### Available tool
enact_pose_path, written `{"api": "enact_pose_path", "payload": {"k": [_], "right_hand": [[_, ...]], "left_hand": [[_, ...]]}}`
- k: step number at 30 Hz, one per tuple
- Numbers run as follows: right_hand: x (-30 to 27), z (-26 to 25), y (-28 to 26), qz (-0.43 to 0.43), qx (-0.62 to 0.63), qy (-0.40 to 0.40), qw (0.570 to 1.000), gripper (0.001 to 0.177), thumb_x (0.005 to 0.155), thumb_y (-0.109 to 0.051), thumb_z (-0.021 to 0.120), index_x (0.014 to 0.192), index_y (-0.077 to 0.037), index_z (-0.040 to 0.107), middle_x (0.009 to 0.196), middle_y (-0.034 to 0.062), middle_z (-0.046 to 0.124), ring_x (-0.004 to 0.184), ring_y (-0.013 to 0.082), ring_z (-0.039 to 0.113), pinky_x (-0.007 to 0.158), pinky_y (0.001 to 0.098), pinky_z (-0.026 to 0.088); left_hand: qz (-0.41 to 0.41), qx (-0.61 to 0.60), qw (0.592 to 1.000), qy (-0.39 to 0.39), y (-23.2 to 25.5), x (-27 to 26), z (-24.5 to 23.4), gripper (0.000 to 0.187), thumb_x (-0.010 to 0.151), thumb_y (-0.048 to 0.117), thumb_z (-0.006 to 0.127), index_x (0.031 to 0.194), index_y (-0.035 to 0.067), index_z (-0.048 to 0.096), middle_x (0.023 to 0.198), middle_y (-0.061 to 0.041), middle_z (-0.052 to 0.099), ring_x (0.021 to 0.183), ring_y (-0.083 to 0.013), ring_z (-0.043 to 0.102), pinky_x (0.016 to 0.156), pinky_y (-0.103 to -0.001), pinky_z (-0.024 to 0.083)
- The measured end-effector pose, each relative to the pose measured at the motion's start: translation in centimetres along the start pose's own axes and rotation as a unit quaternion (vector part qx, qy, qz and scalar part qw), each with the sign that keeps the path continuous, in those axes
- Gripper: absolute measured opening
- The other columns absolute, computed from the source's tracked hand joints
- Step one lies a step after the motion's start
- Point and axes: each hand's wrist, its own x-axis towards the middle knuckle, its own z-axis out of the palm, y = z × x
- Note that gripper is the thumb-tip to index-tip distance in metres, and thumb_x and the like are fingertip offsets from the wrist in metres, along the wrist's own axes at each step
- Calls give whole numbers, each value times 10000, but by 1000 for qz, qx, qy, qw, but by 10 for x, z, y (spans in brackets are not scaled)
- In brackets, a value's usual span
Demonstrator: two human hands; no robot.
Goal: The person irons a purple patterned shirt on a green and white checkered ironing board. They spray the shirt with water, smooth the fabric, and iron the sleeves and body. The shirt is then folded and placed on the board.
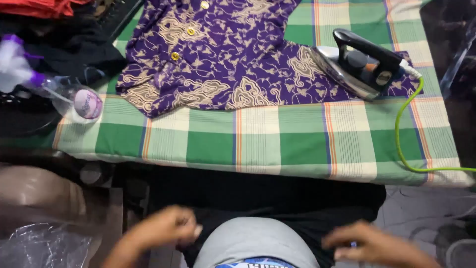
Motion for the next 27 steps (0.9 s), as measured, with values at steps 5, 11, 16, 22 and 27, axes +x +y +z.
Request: {"api": "enact_pose_path", "payload": {"k": [5, 11, 16, 22, 27], "right_hand": [[70, -142, -89, -145, -78, 253, 954, 316, 913, -246, 689, 1197, -139, 775, 1191, -5, 812, 992, 103, 761, 886, 274, 560], [136, -251, -158, -237, -327, 606, 685, 333, 1052, -1, 765, 1338, 140, 668, 1269, 330, 628, 1154, 442, 580, 974, 526, 457], [210, -257, -180, -111, -444, 544, 704, 602, 1025, -395, 739, 1441, 18, 600, 1436, 251, 593, 1267, 441, 537, 1051, 571, 390], [283, -211, -159, 71, -359, 343, 865, 822, 983, -701, 218, 1649, -224, 151, 1719, 70, 140, 1575, 302, 95, 1237, 584, 44], [270, -205, -158, 40, -380, 307, 872, 855, 937, -758, 208, 1645, -282, 158, 1727, 45, 67, 1582, 300, 5, 1222, 600, -67]], "left_hand": [[234, 110, 852, 455, 111, -6, -112, 305, 956, 298, 718, 1124, 51, 661, 1096, -110, 661, 1064, -247, 605, 936, -360, 450], [287, 65, 422, 857, 3, -20, -218, 967, 1168, 210, 983, 1626, 185, 132, 1671, -195, 338, 1578, -365, 435, 1345, -465, 364], [360, -88, 555, 745, -53, 2, -297, 924, 1170, 42, 963, 1598, 175, 155, 1461, -292, 553, 1343, -340, 604, 1195, -409, 441], [304, 122, 582, 744, -7, -19, -305, 426, 1045, 4, 819, 1395, -110, 604, 1196, -277, 693, 1026, -337, 664, 890, -441, 526], [368, 27, 702, 610, 66, -24, -293, 512, 1033, -125, 534, 1530, -33, 445, 1434, -261, 582, 1175, -317, 632, 925, -361, 594]]}}
